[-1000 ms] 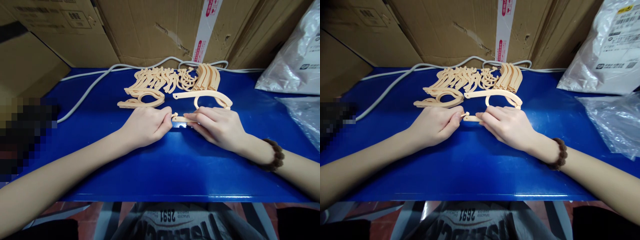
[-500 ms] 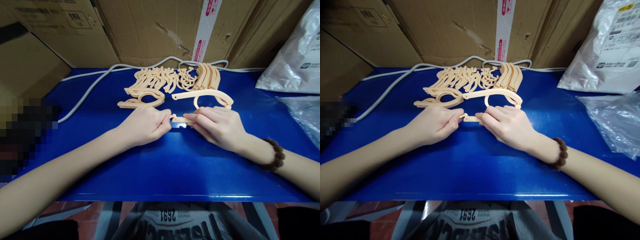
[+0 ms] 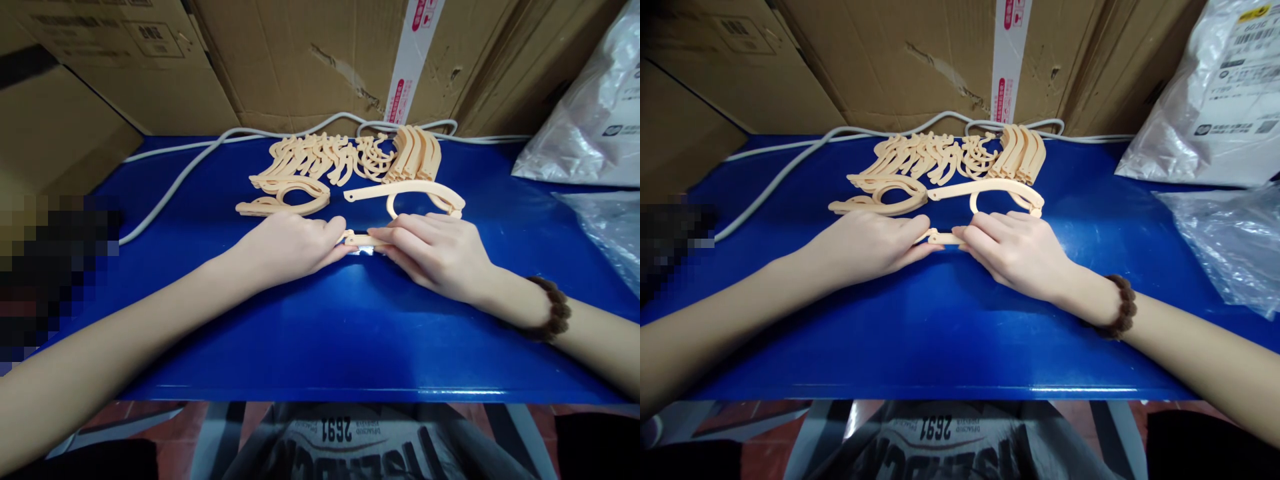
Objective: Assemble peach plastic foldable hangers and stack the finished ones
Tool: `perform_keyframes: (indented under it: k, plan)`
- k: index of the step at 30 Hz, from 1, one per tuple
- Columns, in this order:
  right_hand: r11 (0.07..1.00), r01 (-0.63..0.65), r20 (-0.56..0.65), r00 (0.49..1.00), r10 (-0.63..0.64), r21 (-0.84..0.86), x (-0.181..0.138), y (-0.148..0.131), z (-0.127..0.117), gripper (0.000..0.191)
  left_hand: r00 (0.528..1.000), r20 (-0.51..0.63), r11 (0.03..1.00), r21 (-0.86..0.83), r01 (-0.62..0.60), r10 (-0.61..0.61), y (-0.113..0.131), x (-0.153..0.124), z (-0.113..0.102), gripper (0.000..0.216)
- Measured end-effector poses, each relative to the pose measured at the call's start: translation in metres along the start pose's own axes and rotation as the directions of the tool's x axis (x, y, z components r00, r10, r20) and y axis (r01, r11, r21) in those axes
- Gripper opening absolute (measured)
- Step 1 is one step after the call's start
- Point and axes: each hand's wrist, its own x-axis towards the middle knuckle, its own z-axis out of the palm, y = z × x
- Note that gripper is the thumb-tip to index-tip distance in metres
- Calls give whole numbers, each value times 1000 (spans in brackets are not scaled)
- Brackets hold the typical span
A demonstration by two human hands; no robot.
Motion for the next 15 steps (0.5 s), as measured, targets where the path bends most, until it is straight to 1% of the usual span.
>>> perform_keyframes:
  k: [4, 8, 11, 15]
  plan:
    - [1000, -13, 7, 1000, 13, 16, 0, 0, 1, 23, 1000, 9, 999, 37, -15, 15, -1, 0, 0, 50]
    - [998, -33, 14, 999, 32, 52, 0, 1, 2, 23, 998, -37, 997, 60, -54, 57, -4, 0, -1, 53]
    - [989, -60, 28, 998, 57, 132, 0, 1, 2, 21, 996, -55, 995, 65, -70, 74, -4, 0, -4, 55]
    - [952, -128, 65, 991, 114, 279, 0, 2, 1, 17, 997, -20, 993, 90, -75, 77, -3, 0, -8, 57]
